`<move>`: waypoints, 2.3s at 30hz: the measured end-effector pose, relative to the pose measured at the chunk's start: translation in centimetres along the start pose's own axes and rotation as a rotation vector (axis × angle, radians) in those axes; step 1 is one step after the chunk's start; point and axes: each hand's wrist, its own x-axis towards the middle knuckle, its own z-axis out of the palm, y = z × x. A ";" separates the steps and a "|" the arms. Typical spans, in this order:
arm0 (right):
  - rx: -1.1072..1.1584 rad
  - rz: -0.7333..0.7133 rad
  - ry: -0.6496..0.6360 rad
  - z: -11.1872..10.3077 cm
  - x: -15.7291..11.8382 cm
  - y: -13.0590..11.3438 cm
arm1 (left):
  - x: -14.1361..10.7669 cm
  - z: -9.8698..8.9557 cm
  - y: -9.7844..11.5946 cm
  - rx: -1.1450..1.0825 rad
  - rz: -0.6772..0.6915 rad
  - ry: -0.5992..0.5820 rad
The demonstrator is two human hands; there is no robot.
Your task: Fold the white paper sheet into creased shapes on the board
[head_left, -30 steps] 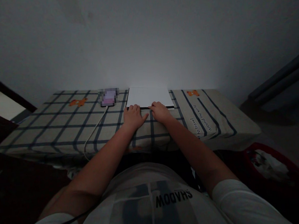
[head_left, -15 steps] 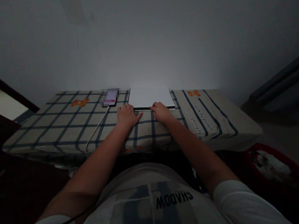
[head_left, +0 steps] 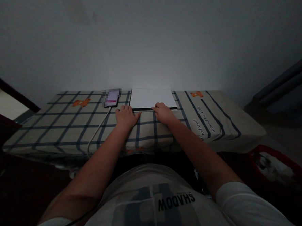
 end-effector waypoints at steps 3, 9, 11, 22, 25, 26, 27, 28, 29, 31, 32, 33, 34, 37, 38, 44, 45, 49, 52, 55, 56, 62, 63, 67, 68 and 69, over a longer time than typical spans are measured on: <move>-0.008 0.011 -0.007 -0.1 0.0 -0.1 | -0.5 -0.3 0.5 0.004 -0.012 -0.007; -0.059 0.045 -0.020 -0.6 -0.3 -0.9 | -0.7 -0.3 1.7 0.012 -0.064 -0.036; -0.090 0.041 -0.004 -0.8 -0.2 -1.4 | -0.7 -0.2 1.8 -0.001 -0.072 -0.029; 0.049 -0.140 -0.062 -0.9 5.3 -3.4 | 1.6 -0.9 -1.4 -0.090 0.038 0.021; 0.049 -0.147 -0.038 -0.2 5.9 -3.4 | 3.3 -0.7 -3.1 -0.157 0.153 0.045; 0.067 -0.153 -0.034 0.0 5.9 -3.3 | 3.8 -0.7 -3.6 -0.202 0.198 0.041; 0.094 -0.154 -0.036 0.3 6.0 -3.1 | 4.4 -0.6 -4.1 -0.264 0.225 0.032; 0.131 -0.155 -0.038 0.5 6.1 -2.9 | 5.0 -0.6 -4.5 -0.342 0.262 0.008; 0.178 -0.157 -0.035 0.6 6.2 -2.7 | 5.5 -0.7 -4.8 -0.439 0.295 -0.017; 0.305 -0.152 -0.028 0.4 6.6 -1.9 | 6.6 -1.1 -5.0 -0.656 0.310 -0.042; 0.391 -0.144 -0.020 0.2 6.9 -1.5 | 7.2 -1.4 -4.9 -0.759 0.305 -0.047; 0.497 -0.129 -0.009 -0.1 7.2 -1.0 | 7.8 -1.7 -4.7 -0.856 0.287 -0.041; 0.618 -0.106 0.004 -0.5 7.5 -0.4 | 8.4 -2.0 -4.3 -0.942 0.263 -0.027; 1.003 -0.015 0.071 -1.7 8.1 1.1 | 10.1 -2.4 -3.0 -1.146 0.199 0.096; 1.107 0.017 0.098 -2.0 8.1 1.6 | 10.5 -2.3 -2.4 -1.175 0.192 0.127; 1.340 0.183 0.180 -2.1 7.0 2.3 | 10.3 -0.5 0.3 -1.221 0.166 0.235; 1.338 0.175 0.166 -2.0 6.8 2.2 | 10.0 -0.1 0.5 -1.220 0.161 0.263; 1.335 0.149 0.070 -1.5 6.6 1.9 | 8.8 0.7 0.5 -1.162 0.222 0.264; 1.423 0.182 0.077 -1.3 6.7 1.7 | 8.3 1.0 0.4 -1.083 0.316 0.214; 1.529 0.201 0.075 -1.2 6.7 1.5 | 8.1 1.0 0.5 -1.022 0.433 0.140; 1.540 0.202 0.071 -1.2 6.7 1.5 | 8.1 1.0 0.5 -1.013 0.460 0.119; 1.522 0.175 0.050 -0.8 6.4 1.7 | 8.2 1.0 0.7 -0.999 0.464 0.107; 1.528 0.172 0.051 -0.8 6.4 1.7 | 8.2 1.0 0.7 -1.000 0.443 0.112; 1.539 0.165 0.077 -0.7 6.5 1.9 | 8.3 1.3 1.0 -1.030 0.353 0.143; 1.539 0.162 0.085 -0.7 6.5 2.0 | 8.2 1.4 1.1 -1.043 0.342 0.146; 1.536 0.161 0.095 -0.6 6.5 2.1 | 8.2 1.5 1.2 -1.058 0.334 0.148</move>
